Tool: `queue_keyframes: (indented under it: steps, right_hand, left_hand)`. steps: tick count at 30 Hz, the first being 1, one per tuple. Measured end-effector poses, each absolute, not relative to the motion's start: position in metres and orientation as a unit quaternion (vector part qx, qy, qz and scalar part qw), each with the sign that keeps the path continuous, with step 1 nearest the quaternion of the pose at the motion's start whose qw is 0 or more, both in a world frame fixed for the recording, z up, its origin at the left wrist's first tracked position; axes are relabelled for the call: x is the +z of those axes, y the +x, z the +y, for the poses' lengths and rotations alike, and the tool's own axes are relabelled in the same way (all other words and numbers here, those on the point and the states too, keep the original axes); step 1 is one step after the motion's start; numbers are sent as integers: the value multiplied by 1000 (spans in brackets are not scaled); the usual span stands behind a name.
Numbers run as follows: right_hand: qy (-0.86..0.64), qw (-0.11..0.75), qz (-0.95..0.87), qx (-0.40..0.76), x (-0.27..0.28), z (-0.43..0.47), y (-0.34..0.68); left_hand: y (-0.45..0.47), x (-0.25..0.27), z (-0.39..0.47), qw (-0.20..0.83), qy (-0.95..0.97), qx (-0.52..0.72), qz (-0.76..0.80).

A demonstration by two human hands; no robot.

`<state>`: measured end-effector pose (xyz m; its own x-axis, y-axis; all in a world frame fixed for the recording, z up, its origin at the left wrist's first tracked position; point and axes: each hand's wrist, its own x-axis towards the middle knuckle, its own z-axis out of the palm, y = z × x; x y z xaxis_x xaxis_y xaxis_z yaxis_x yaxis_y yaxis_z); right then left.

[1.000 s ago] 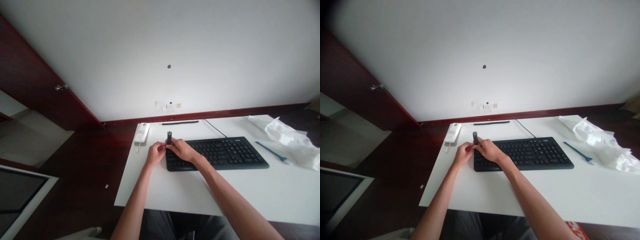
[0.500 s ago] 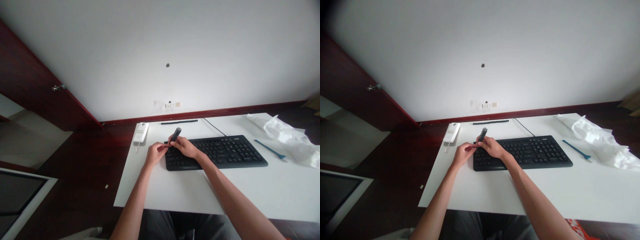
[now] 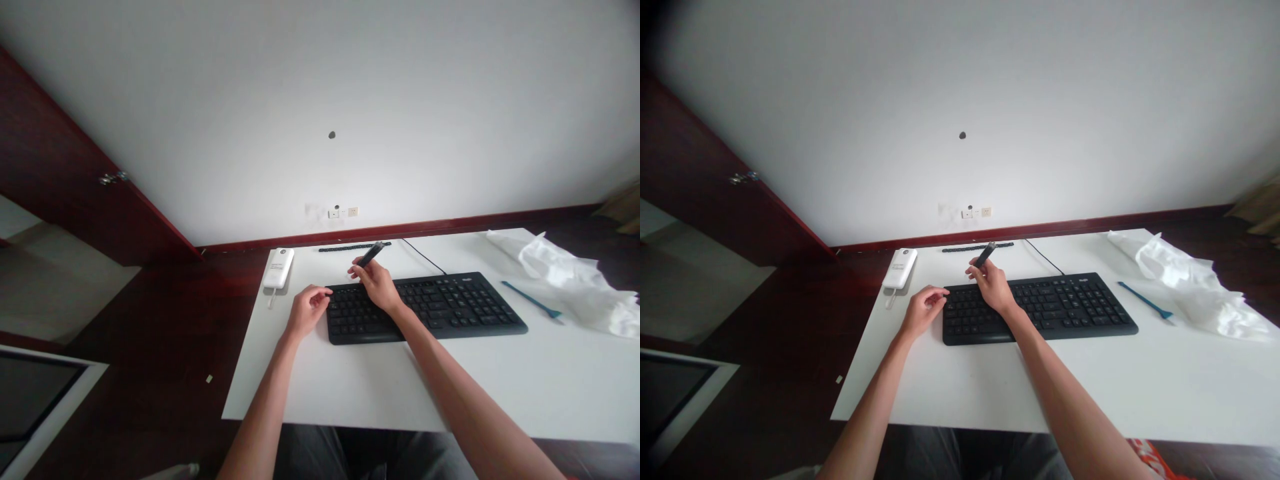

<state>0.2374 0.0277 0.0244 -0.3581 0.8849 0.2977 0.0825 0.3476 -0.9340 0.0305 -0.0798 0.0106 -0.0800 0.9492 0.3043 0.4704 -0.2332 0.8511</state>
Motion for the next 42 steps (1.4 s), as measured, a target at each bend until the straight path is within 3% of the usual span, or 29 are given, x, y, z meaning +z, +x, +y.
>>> queue_keyframes:
  steps: [23,27,34,42]
  right_hand:
    - [-382,513,-556,531,14,47,247]
    - [-383,515,-554,530,15,47,246]
    - [-385,516,-551,530,16,48,246]
    - [-388,510,-565,520,14,47,247]
  left_hand:
    - [29,11,-77,179,650,459,578]
    - [15,7,-59,90,612,474,627]
    - [2,2,0,1,644,381,663]
    - [5,-3,42,-2,679,374,632]
